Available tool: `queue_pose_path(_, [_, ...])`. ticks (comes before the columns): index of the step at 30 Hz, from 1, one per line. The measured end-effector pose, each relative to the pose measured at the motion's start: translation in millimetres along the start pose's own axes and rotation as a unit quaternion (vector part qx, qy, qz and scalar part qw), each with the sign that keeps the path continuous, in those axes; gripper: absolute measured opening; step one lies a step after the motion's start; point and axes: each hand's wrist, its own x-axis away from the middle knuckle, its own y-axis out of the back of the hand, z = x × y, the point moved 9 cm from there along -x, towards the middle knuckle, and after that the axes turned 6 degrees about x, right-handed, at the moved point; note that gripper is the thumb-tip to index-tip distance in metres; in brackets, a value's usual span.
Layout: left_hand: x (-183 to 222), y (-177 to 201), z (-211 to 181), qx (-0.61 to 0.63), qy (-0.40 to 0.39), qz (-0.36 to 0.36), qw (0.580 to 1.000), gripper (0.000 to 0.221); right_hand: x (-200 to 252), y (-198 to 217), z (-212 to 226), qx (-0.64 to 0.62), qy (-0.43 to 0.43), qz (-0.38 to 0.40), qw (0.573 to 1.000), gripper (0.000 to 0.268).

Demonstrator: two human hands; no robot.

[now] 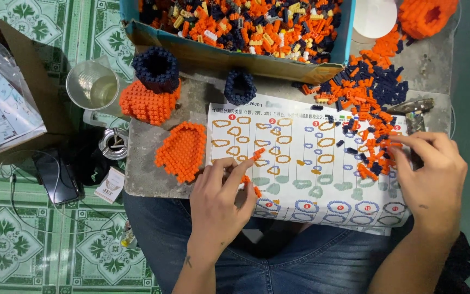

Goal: The person assembles a foam block structure by hand, attaching small plastic blocks to a larger foam block while holding it steady.

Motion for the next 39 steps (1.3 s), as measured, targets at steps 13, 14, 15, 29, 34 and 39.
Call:
queue_pose_path(13, [0, 3, -3, 0.004, -0.013, -0.01, 1.0, 0.047, 16, -11, -21, 0.054, -0.006, 0.03, 0.998, 0.033])
queue_pose_path(14, [0, 3, -3, 0.002, -0.014, -0.01, 1.0, 0.047, 14, -7, -18, 0.038, -0.011, 0.021, 0.999, 0.029])
queue_pose_path(15, [1, 2, -3, -0.001, -0.013, -0.009, 1.0, 0.047, 13, -4, -15, 0.02, -0.015, 0.013, 1.0, 0.026])
queue_pose_path(29, [3, 1, 0, -0.001, -0.016, -0.007, 1.0, 0.047, -3, -9, 1, 0.009, -0.022, 0.016, 1.0, 0.021])
queue_pose_path(34, [2, 4, -2, -0.006, -0.013, -0.012, 1.0, 0.045, -5, -15, 1, 0.028, 0.005, 0.014, 1.0, 0.025])
queue_pose_path(39, [0, 4, -3, 0.0, -0.02, -0.006, 1.0, 0.051, -2, 1, 19, -0.003, 0.036, -0.023, 0.999, 0.021])
